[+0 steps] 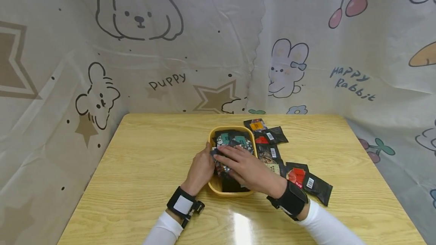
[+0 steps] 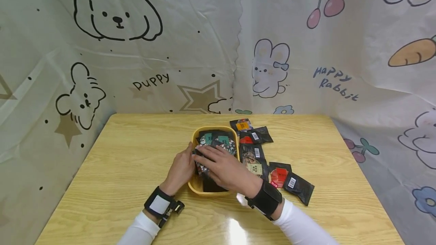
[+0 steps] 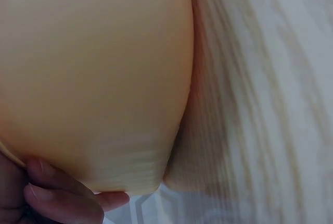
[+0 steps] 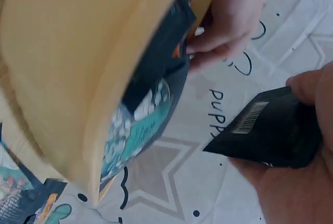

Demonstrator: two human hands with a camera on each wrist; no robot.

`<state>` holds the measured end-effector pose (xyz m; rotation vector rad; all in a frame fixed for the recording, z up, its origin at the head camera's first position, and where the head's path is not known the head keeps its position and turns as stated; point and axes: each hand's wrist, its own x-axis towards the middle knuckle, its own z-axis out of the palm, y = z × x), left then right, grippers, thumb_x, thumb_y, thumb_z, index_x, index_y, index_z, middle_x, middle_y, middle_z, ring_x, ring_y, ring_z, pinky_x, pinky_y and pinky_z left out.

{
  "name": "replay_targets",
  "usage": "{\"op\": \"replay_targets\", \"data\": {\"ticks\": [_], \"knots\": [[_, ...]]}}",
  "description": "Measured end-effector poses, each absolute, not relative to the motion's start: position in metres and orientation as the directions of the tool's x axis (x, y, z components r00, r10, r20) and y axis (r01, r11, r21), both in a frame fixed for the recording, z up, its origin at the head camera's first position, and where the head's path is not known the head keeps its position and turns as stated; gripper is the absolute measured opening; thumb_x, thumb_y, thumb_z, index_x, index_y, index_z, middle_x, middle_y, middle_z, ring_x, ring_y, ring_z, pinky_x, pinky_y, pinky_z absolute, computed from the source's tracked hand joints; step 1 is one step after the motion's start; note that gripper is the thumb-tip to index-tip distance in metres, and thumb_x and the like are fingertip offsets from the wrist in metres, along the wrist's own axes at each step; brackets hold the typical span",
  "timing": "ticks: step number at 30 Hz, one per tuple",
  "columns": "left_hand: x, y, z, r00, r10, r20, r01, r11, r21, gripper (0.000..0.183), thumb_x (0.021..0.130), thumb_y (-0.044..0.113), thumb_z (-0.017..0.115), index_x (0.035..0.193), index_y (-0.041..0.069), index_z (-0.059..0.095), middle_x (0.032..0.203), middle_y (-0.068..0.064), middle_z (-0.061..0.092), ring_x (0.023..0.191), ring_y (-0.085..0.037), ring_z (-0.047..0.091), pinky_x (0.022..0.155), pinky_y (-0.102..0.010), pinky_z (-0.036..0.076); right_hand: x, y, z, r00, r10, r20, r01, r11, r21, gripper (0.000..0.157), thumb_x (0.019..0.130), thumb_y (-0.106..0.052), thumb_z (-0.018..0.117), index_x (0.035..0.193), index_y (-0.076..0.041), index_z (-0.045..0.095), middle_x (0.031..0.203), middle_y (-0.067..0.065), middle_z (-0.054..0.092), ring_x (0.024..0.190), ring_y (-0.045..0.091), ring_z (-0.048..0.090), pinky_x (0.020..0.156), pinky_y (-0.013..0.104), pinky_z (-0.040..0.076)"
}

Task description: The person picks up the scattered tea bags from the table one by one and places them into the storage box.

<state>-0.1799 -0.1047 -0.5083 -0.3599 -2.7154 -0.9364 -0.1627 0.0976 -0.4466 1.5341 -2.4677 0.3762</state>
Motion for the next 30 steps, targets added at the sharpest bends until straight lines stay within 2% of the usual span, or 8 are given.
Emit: {"op": "replay_targets", "data": {"ticks": [3, 6, 8, 10, 15, 20, 24, 30], "knots": [[-0.179, -0.103, -0.508, -0.949, 0.158, 0.274, 0.292, 0.767, 0.572, 0.05, 0.089, 0.004, 0.047, 0.135, -0.011, 0.032, 0.076, -0.012, 0.057, 0.064, -0.018, 0.054, 0.052, -0.035, 0.047, -0.158, 0.098, -0.452, -0.473, -0.861, 0.185, -0.881, 0.455, -0.13, 0.075, 0.089, -0.06, 0.043, 0.148, -0.021, 0.017, 0.153, 0.008, 0.011, 0.135, 0.028, 0.01, 0.103, 0.06, 0.016], [-0.18, -0.1, -0.507, -0.952, 0.15, 0.268, 0.282, 0.775, 0.566, 0.047, 0.091, 0.005, 0.044, 0.135, -0.01, 0.033, 0.082, -0.016, 0.06, 0.065, -0.018, 0.055, 0.053, -0.035, 0.048, -0.156, 0.103, -0.454, -0.511, -0.85, 0.127, -0.857, 0.492, -0.153, 0.089, 0.081, -0.074, 0.038, 0.148, -0.023, 0.013, 0.154, 0.007, 0.005, 0.136, 0.028, 0.006, 0.102, 0.063, 0.013], [-0.18, -0.099, -0.507, -0.951, 0.14, 0.276, 0.277, 0.783, 0.557, 0.046, 0.091, 0.004, 0.043, 0.134, -0.01, 0.035, 0.092, -0.02, 0.061, 0.072, -0.019, 0.057, 0.057, -0.036, 0.05, -0.156, 0.109, -0.453, -0.534, -0.836, 0.128, -0.842, 0.512, -0.169, 0.091, 0.079, -0.075, 0.04, 0.148, -0.022, 0.014, 0.154, 0.007, 0.006, 0.136, 0.028, 0.006, 0.101, 0.064, 0.014], [-0.18, -0.098, -0.508, -0.951, 0.134, 0.278, 0.273, 0.788, 0.552, 0.045, 0.091, 0.004, 0.043, 0.133, -0.01, 0.036, 0.094, -0.021, 0.062, 0.074, -0.019, 0.058, 0.059, -0.036, 0.05, -0.157, 0.117, -0.451, -0.562, -0.818, 0.126, -0.824, 0.54, -0.171, 0.093, 0.077, -0.076, 0.042, 0.148, -0.023, 0.014, 0.154, 0.006, 0.005, 0.136, 0.028, 0.005, 0.101, 0.064, 0.013], [-0.18, -0.097, -0.508, -0.958, 0.134, 0.253, 0.259, 0.781, 0.568, 0.046, 0.092, 0.004, 0.041, 0.135, -0.011, 0.033, 0.072, -0.008, 0.054, 0.056, -0.013, 0.048, 0.045, -0.029, 0.042, -0.161, 0.155, -0.447, -0.647, -0.752, 0.13, -0.762, 0.627, -0.162, 0.096, 0.075, -0.075, 0.049, 0.148, -0.027, 0.01, 0.154, 0.003, 0.003, 0.136, 0.029, 0.006, 0.104, 0.061, 0.008], [-0.18, -0.098, -0.506, -0.963, 0.122, 0.239, 0.243, 0.777, 0.581, 0.046, 0.093, 0.004, 0.04, 0.135, -0.01, 0.032, 0.074, -0.01, 0.054, 0.057, -0.013, 0.048, 0.046, -0.027, 0.043, -0.159, 0.211, -0.451, -0.753, -0.646, 0.127, -0.658, 0.732, -0.174, 0.099, 0.072, -0.069, 0.059, 0.148, -0.027, 0.011, 0.154, 0.005, 0.004, 0.136, 0.027, 0.003, 0.103, 0.062, 0.009], [-0.181, -0.098, -0.506, -0.966, 0.112, 0.234, 0.232, 0.776, 0.587, 0.046, 0.092, 0.005, 0.041, 0.135, -0.01, 0.033, 0.078, -0.011, 0.056, 0.062, -0.014, 0.05, 0.052, -0.03, 0.046, -0.145, 0.257, -0.465, -0.834, -0.542, 0.102, -0.551, 0.81, -0.202, 0.098, 0.071, -0.066, 0.063, 0.148, -0.027, 0.015, 0.153, 0.009, 0.009, 0.135, 0.033, 0.01, 0.101, 0.063, 0.015], [-0.182, -0.099, -0.507, -0.973, 0.103, 0.208, 0.209, 0.779, 0.591, 0.047, 0.092, 0.005, 0.041, 0.137, -0.008, 0.031, 0.078, -0.011, 0.056, 0.061, -0.015, 0.049, 0.051, -0.03, 0.045, -0.122, 0.308, -0.491, -0.902, -0.432, 0.001, -0.414, 0.864, -0.286, 0.096, 0.07, -0.058, 0.069, 0.146, -0.024, 0.023, 0.15, 0.015, 0.016, 0.126, 0.043, 0.026, 0.088, 0.061, 0.037]]}}
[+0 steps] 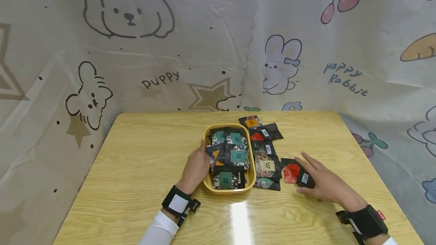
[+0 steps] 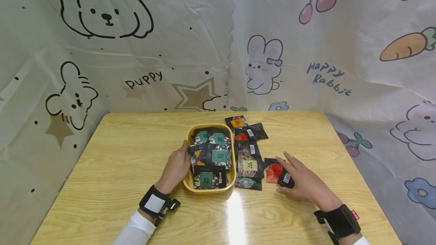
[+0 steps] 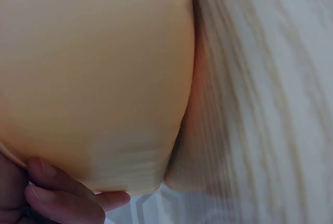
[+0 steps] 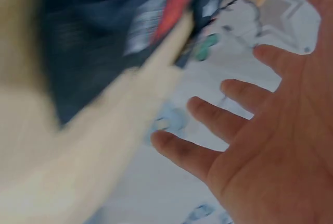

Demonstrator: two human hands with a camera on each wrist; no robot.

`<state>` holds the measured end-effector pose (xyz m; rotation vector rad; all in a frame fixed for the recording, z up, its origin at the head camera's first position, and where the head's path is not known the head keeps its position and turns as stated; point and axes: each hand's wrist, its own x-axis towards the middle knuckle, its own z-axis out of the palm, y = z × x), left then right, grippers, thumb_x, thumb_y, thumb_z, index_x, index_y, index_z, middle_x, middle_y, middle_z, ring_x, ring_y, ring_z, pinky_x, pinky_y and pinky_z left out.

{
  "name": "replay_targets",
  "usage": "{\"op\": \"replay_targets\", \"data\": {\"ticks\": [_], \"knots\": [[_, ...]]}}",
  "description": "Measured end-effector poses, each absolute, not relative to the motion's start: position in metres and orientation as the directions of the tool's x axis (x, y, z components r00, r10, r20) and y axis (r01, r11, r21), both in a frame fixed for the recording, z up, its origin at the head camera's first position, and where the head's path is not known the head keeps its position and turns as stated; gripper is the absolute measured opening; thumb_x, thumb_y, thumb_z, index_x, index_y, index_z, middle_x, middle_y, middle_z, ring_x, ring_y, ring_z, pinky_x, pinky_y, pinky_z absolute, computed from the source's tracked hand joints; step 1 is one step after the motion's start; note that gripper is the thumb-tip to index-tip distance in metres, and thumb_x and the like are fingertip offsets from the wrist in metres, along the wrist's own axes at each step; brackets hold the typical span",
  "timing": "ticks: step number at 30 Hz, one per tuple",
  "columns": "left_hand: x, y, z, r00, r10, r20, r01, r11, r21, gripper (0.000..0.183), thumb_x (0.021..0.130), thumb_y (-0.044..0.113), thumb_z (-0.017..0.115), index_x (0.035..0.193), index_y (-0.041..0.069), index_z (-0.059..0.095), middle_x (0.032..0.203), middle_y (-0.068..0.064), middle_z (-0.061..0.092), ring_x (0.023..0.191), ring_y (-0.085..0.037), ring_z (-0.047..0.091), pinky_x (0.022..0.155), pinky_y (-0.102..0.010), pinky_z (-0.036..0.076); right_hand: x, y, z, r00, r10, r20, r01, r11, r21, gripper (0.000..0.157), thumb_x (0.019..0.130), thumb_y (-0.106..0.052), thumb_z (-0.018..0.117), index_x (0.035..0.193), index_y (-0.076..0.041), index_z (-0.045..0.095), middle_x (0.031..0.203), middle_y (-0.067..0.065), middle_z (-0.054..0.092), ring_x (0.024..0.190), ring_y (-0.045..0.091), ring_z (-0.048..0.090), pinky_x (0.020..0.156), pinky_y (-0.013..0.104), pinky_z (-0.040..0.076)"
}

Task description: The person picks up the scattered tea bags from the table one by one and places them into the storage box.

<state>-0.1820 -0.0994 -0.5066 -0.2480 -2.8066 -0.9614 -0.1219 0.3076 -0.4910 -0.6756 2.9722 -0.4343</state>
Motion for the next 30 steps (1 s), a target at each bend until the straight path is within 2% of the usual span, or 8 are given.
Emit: {"op": "replay_targets", "data": {"ticks": [5, 11, 16, 20, 25, 29, 30], "knots": [[-0.183, -0.101, -0.506, -0.97, 0.102, 0.219, 0.215, 0.778, 0.591, 0.047, 0.092, 0.004, 0.042, 0.136, -0.009, 0.033, 0.086, -0.016, 0.059, 0.064, -0.016, 0.05, 0.053, -0.031, 0.045, -0.112, 0.323, -0.509, -0.911, -0.408, -0.061, -0.372, 0.876, -0.306, 0.091, 0.071, -0.057, 0.068, 0.144, -0.016, 0.03, 0.146, 0.022, 0.023, 0.122, 0.047, 0.031, 0.084, 0.061, 0.04], [-0.182, -0.1, -0.506, -0.973, 0.1, 0.206, 0.206, 0.773, 0.6, 0.046, 0.093, 0.005, 0.041, 0.137, -0.007, 0.033, 0.107, -0.023, 0.059, 0.067, -0.016, 0.051, 0.053, -0.031, 0.045, -0.111, 0.326, -0.518, -0.924, -0.381, -0.037, -0.359, 0.897, -0.258, 0.073, 0.078, -0.045, 0.068, 0.138, -0.013, 0.041, 0.138, 0.023, 0.037, 0.117, 0.044, 0.039, 0.086, 0.058, 0.04], [-0.182, -0.099, -0.507, -0.974, 0.094, 0.205, 0.201, 0.775, 0.599, 0.047, 0.092, 0.005, 0.041, 0.137, -0.007, 0.032, 0.095, -0.019, 0.06, 0.062, -0.015, 0.05, 0.049, -0.03, 0.043, -0.114, 0.324, -0.519, -0.913, -0.402, 0.064, -0.406, 0.889, -0.213, 0.053, 0.083, -0.021, 0.067, 0.131, -0.006, 0.05, 0.127, 0.025, 0.048, 0.106, 0.041, 0.05, 0.081, 0.053, 0.046], [-0.181, -0.099, -0.508, -0.972, 0.099, 0.213, 0.21, 0.773, 0.599, 0.047, 0.092, 0.005, 0.041, 0.136, -0.007, 0.033, 0.089, -0.017, 0.06, 0.061, -0.015, 0.049, 0.05, -0.03, 0.043, -0.116, 0.32, -0.513, -0.915, -0.395, 0.083, -0.404, 0.898, -0.174, 0.041, 0.087, -0.008, 0.061, 0.127, -0.003, 0.052, 0.12, 0.022, 0.055, 0.1, 0.036, 0.055, 0.078, 0.05, 0.048], [-0.181, -0.099, -0.508, -0.971, 0.099, 0.216, 0.211, 0.773, 0.599, 0.047, 0.092, 0.005, 0.041, 0.136, -0.008, 0.032, 0.08, -0.012, 0.056, 0.058, -0.014, 0.048, 0.047, -0.03, 0.042, -0.123, 0.318, -0.492, -0.896, -0.42, 0.143, -0.438, 0.89, -0.126, 0.041, 0.085, 0.001, 0.059, 0.125, -0.003, 0.053, 0.109, 0.019, 0.062, 0.09, 0.033, 0.06, 0.072, 0.047, 0.051], [-0.181, -0.098, -0.507, -0.975, 0.09, 0.206, 0.198, 0.776, 0.599, 0.047, 0.092, 0.005, 0.041, 0.137, -0.007, 0.031, 0.079, -0.011, 0.055, 0.058, -0.015, 0.048, 0.047, -0.03, 0.042, -0.134, 0.306, -0.473, -0.855, -0.438, 0.278, -0.49, 0.858, -0.156, 0.045, 0.088, -0.001, 0.057, 0.131, -0.008, 0.048, 0.116, 0.016, 0.06, 0.096, 0.031, 0.058, 0.073, 0.046, 0.051], [-0.181, -0.098, -0.506, -0.975, 0.088, 0.205, 0.196, 0.775, 0.6, 0.047, 0.092, 0.005, 0.041, 0.137, -0.007, 0.031, 0.083, -0.013, 0.057, 0.06, -0.015, 0.049, 0.049, -0.03, 0.042, -0.136, 0.3, -0.468, -0.844, -0.44, 0.307, -0.503, 0.848, -0.168, 0.046, 0.089, -0.003, 0.055, 0.133, -0.01, 0.046, 0.119, 0.015, 0.058, 0.099, 0.03, 0.057, 0.074, 0.046, 0.051]]}}
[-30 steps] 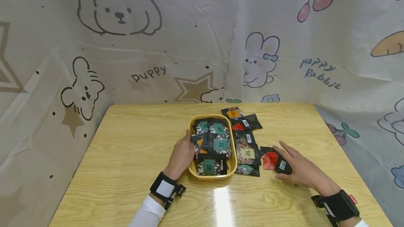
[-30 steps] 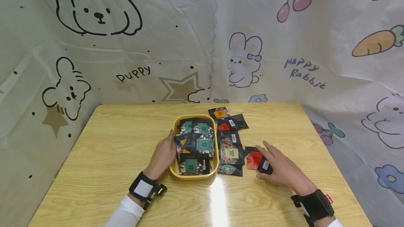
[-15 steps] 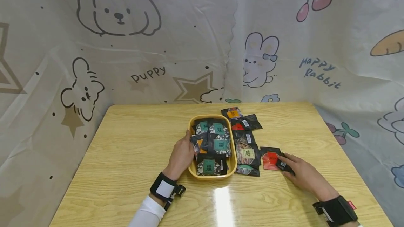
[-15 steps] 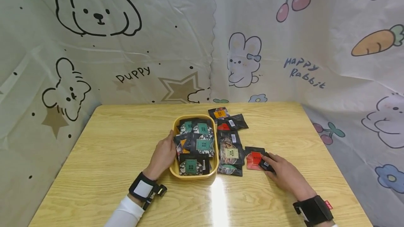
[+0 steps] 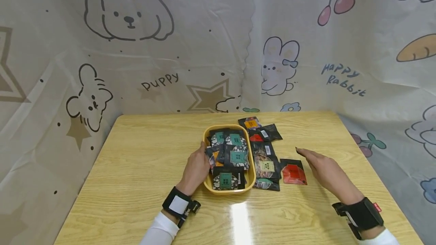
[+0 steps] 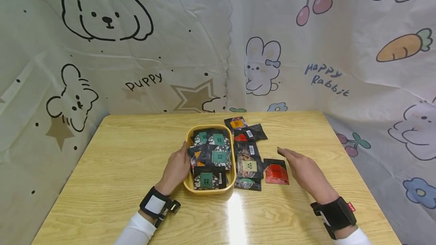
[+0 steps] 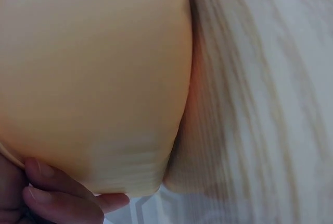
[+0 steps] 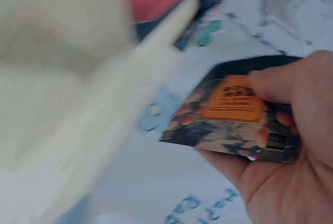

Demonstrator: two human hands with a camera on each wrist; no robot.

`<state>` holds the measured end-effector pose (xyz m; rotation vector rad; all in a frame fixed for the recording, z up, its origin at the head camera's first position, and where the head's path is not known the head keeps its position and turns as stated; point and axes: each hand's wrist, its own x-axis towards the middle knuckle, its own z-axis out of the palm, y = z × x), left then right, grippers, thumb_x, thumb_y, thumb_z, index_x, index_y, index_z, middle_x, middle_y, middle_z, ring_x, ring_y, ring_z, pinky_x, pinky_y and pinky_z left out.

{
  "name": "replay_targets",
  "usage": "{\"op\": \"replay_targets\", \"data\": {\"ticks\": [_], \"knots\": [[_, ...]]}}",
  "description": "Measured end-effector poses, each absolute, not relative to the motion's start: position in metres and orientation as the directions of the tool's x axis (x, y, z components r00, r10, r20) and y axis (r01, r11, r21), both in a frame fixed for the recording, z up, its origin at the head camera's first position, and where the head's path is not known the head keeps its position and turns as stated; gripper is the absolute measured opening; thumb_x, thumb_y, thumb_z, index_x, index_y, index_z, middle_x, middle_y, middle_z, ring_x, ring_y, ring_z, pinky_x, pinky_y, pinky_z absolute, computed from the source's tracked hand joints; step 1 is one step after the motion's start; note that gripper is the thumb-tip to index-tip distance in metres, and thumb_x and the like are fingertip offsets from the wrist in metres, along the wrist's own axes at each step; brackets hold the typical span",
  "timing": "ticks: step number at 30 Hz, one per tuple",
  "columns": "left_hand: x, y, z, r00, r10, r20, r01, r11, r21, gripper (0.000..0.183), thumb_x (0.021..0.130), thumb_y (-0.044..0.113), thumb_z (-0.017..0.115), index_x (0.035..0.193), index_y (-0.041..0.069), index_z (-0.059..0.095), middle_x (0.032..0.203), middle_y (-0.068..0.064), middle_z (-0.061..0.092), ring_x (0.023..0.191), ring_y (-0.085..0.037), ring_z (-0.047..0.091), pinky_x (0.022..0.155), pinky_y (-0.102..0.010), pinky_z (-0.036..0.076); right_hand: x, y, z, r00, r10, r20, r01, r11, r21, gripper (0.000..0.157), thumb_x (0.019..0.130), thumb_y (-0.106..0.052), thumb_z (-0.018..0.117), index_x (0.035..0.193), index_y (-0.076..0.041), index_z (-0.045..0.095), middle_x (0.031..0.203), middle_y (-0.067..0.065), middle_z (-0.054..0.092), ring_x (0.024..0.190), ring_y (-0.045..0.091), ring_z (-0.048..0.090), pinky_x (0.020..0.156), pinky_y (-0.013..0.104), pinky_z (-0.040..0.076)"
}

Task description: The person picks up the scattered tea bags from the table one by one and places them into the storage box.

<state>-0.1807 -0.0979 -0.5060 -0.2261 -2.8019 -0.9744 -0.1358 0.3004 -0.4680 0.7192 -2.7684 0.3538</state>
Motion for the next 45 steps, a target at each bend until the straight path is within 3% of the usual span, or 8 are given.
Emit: {"op": "replay_targets", "data": {"ticks": [6, 15, 20, 24, 29, 34, 37, 45], "knots": [[-0.18, -0.099, -0.504, -0.976, 0.089, 0.199, 0.194, 0.77, 0.607, 0.048, 0.093, 0.006, 0.041, 0.138, -0.006, 0.031, 0.106, -0.022, 0.059, 0.068, -0.016, 0.051, 0.056, -0.031, 0.046, -0.148, 0.248, -0.451, -0.748, -0.527, 0.403, -0.634, 0.746, -0.204, 0.054, 0.09, -0.004, 0.055, 0.14, -0.016, 0.039, 0.132, 0.01, 0.05, 0.11, 0.026, 0.051, 0.081, 0.042, 0.049], [-0.181, -0.099, -0.505, -0.976, 0.097, 0.194, 0.197, 0.772, 0.604, 0.048, 0.092, 0.005, 0.041, 0.137, -0.008, 0.031, 0.072, -0.006, 0.051, 0.056, -0.013, 0.047, 0.046, -0.028, 0.041, -0.155, 0.169, -0.447, -0.571, -0.686, 0.451, -0.806, 0.574, -0.146, 0.064, 0.084, 0.002, 0.059, 0.141, -0.015, 0.036, 0.14, 0.011, 0.04, 0.119, 0.025, 0.043, 0.085, 0.04, 0.047], [-0.181, -0.099, -0.506, -0.974, 0.106, 0.199, 0.206, 0.774, 0.598, 0.048, 0.092, 0.005, 0.042, 0.137, -0.008, 0.031, 0.082, -0.012, 0.058, 0.06, -0.013, 0.049, 0.048, -0.028, 0.043, -0.156, 0.145, -0.459, -0.533, -0.73, 0.427, -0.836, 0.534, -0.129, 0.065, 0.084, -0.003, 0.062, 0.142, -0.019, 0.036, 0.142, 0.009, 0.038, 0.123, 0.024, 0.039, 0.092, 0.043, 0.042], [-0.18, -0.099, -0.506, -0.971, 0.113, 0.212, 0.22, 0.774, 0.594, 0.048, 0.091, 0.005, 0.043, 0.136, -0.009, 0.031, 0.098, -0.021, 0.06, 0.066, -0.015, 0.052, 0.054, -0.03, 0.046, -0.152, 0.135, -0.471, -0.552, -0.78, 0.295, -0.832, 0.538, -0.136, 0.057, 0.093, -0.038, 0.052, 0.144, -0.026, 0.03, 0.148, 0.006, 0.028, 0.13, 0.026, 0.027, 0.101, 0.055, 0.027], [-0.18, -0.099, -0.505, -0.968, 0.105, 0.227, 0.222, 0.779, 0.586, 0.048, 0.091, 0.004, 0.043, 0.136, -0.01, 0.032, 0.088, -0.017, 0.06, 0.064, -0.015, 0.051, 0.053, -0.031, 0.045, -0.147, 0.139, -0.478, -0.611, -0.775, 0.16, -0.791, 0.592, -0.155, 0.079, 0.083, -0.07, 0.042, 0.147, -0.029, 0.019, 0.152, 0.003, 0.015, 0.135, 0.028, 0.014, 0.101, 0.065, 0.011], [-0.18, -0.098, -0.505, -0.972, 0.093, 0.218, 0.207, 0.779, 0.592, 0.048, 0.091, 0.004, 0.044, 0.136, -0.008, 0.033, 0.073, -0.007, 0.053, 0.06, -0.015, 0.049, 0.051, -0.031, 0.044, -0.151, 0.167, -0.476, -0.664, -0.717, 0.213, -0.748, 0.64, -0.176, 0.089, 0.078, -0.07, 0.05, 0.147, -0.024, 0.019, 0.153, 0.005, 0.012, 0.135, 0.027, 0.011, 0.102, 0.062, 0.01], [-0.18, -0.098, -0.505, -0.972, 0.092, 0.218, 0.207, 0.776, 0.596, 0.048, 0.091, 0.004, 0.044, 0.136, -0.008, 0.034, 0.082, -0.011, 0.058, 0.063, -0.015, 0.05, 0.053, -0.032, 0.045, -0.155, 0.195, -0.477, -0.715, -0.667, 0.209, -0.699, 0.689, -0.193, 0.091, 0.077, -0.067, 0.056, 0.147, -0.023, 0.019, 0.153, 0.006, 0.011, 0.136, 0.027, 0.009, 0.102, 0.063, 0.009], [-0.181, -0.097, -0.505, -0.971, 0.092, 0.219, 0.207, 0.78, 0.59, 0.048, 0.091, 0.004, 0.044, 0.135, -0.008, 0.034, 0.081, -0.012, 0.057, 0.064, -0.016, 0.05, 0.057, -0.034, 0.047, -0.155, 0.274, -0.504, -0.846, -0.531, 0.04, -0.519, 0.804, -0.289, 0.091, 0.069, -0.057, 0.071, 0.144, -0.02, 0.032, 0.149, 0.013, 0.021, 0.13, 0.037, 0.024, 0.098, 0.064, 0.023]]}}
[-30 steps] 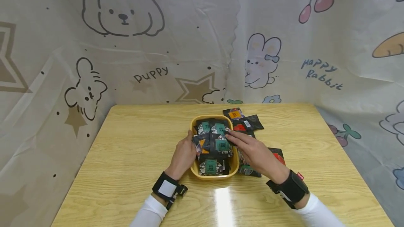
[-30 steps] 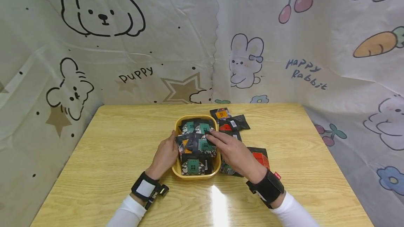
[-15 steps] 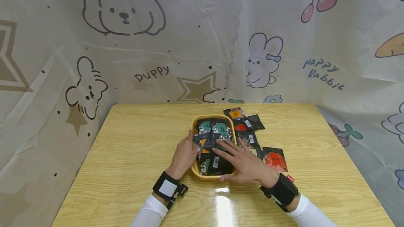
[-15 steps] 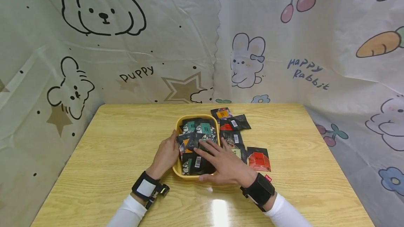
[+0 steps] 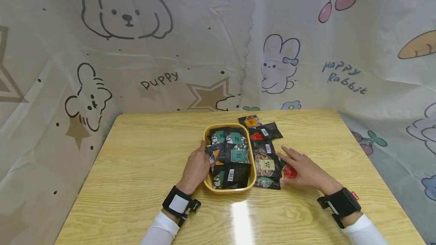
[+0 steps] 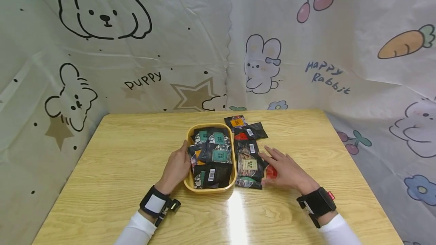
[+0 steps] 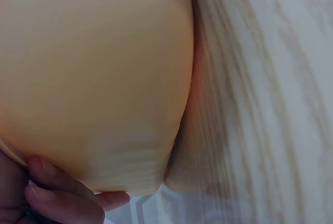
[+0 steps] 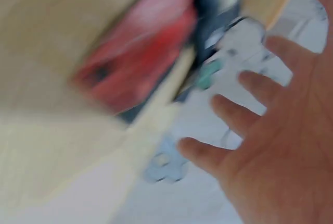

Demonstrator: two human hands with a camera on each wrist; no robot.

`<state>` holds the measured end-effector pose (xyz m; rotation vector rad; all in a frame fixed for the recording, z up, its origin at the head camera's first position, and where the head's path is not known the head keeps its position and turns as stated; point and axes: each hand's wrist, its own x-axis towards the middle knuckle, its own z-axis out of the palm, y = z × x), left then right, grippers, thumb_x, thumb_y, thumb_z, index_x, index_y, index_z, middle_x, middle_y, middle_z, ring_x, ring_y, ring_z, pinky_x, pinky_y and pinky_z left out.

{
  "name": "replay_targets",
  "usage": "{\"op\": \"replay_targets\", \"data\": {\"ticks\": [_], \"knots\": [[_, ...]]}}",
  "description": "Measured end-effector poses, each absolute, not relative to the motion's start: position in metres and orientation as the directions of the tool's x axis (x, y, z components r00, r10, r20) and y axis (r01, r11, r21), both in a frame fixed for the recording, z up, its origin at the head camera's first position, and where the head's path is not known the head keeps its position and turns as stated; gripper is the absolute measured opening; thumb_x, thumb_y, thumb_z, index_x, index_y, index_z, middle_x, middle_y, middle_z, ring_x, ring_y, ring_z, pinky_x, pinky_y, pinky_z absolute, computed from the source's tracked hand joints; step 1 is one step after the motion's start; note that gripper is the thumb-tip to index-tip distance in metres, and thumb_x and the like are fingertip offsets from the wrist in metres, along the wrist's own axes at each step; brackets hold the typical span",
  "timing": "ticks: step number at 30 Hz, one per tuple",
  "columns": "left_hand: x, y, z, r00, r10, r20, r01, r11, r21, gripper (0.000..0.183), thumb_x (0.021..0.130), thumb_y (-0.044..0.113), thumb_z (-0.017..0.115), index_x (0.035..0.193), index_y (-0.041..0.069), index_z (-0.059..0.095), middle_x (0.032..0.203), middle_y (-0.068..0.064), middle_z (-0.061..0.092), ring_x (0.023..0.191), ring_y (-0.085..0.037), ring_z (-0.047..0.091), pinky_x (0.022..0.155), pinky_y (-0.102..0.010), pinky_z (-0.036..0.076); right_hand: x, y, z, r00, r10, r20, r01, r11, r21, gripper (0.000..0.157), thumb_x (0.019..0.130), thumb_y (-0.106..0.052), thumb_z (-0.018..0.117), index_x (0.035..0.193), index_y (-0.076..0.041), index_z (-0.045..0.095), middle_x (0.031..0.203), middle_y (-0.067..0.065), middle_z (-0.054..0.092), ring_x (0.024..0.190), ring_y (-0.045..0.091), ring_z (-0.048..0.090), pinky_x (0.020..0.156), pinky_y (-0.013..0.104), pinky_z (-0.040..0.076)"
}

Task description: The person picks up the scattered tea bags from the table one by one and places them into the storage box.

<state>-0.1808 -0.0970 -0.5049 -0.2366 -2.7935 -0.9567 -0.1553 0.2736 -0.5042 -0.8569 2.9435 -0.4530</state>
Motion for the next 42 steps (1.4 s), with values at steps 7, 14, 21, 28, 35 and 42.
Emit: {"op": "replay_targets", "data": {"ticks": [7, 14, 21, 28, 35, 42], "knots": [[-0.181, -0.098, -0.504, -0.968, 0.094, 0.233, 0.217, 0.776, 0.593, 0.047, 0.091, 0.004, 0.043, 0.135, -0.008, 0.034, 0.098, -0.019, 0.06, 0.066, -0.016, 0.05, 0.055, -0.033, 0.046, -0.146, 0.296, -0.52, -0.864, -0.503, -0.02, -0.471, 0.821, -0.324, 0.064, 0.084, -0.041, 0.063, 0.139, -0.017, 0.041, 0.144, 0.015, 0.033, 0.123, 0.037, 0.036, 0.09, 0.056, 0.039], [-0.181, -0.097, -0.504, -0.974, 0.084, 0.208, 0.195, 0.776, 0.6, 0.047, 0.091, 0.005, 0.043, 0.136, -0.008, 0.034, 0.082, -0.011, 0.057, 0.062, -0.016, 0.049, 0.049, -0.03, 0.043, -0.141, 0.285, -0.517, -0.866, -0.494, 0.075, -0.5, 0.85, -0.169, 0.051, 0.084, -0.024, 0.066, 0.131, -0.013, 0.051, 0.127, 0.023, 0.05, 0.102, 0.039, 0.054, 0.077, 0.053, 0.048], [-0.182, -0.096, -0.505, -0.973, 0.088, 0.215, 0.204, 0.765, 0.611, 0.047, 0.091, 0.004, 0.043, 0.136, -0.008, 0.034, 0.093, -0.017, 0.06, 0.068, -0.017, 0.051, 0.058, -0.033, 0.047, -0.139, 0.28, -0.51, -0.879, -0.461, 0.126, -0.472, 0.878, -0.083, 0.039, 0.086, -0.005, 0.059, 0.125, -0.007, 0.055, 0.114, 0.017, 0.06, 0.092, 0.034, 0.059, 0.073, 0.049, 0.05], [-0.182, -0.098, -0.505, -0.976, 0.083, 0.201, 0.19, 0.772, 0.607, 0.048, 0.091, 0.004, 0.044, 0.136, -0.007, 0.033, 0.079, -0.009, 0.055, 0.063, -0.015, 0.05, 0.055, -0.032, 0.046, -0.148, 0.28, -0.492, -0.873, -0.419, 0.252, -0.472, 0.854, -0.217, 0.033, 0.088, -0.002, 0.057, 0.12, -0.002, 0.053, 0.101, 0.016, 0.065, 0.083, 0.025, 0.062, 0.065, 0.042, 0.052], [-0.182, -0.101, -0.505, -0.977, 0.083, 0.197, 0.189, 0.769, 0.611, 0.049, 0.091, 0.004, 0.044, 0.136, -0.008, 0.033, 0.077, -0.007, 0.053, 0.062, -0.015, 0.05, 0.052, -0.03, 0.045, -0.175, 0.244, -0.457, -0.792, -0.447, 0.416, -0.573, 0.778, -0.257, 0.034, 0.091, -0.008, 0.056, 0.125, -0.008, 0.054, 0.106, 0.012, 0.064, 0.08, 0.019, 0.061, 0.062, 0.037, 0.051], [-0.18, -0.1, -0.504, -0.974, 0.104, 0.202, 0.21, 0.755, 0.621, 0.048, 0.091, 0.003, 0.044, 0.136, -0.01, 0.032, 0.068, -0.003, 0.048, 0.053, -0.012, 0.046, 0.043, -0.027, 0.041, -0.195, 0.186, -0.43, -0.662, -0.572, 0.485, -0.732, 0.632, -0.253, 0.044, 0.092, -0.008, 0.054, 0.134, -0.014, 0.046, 0.122, 0.008, 0.057, 0.105, 0.023, 0.054, 0.082, 0.042, 0.048]]}}
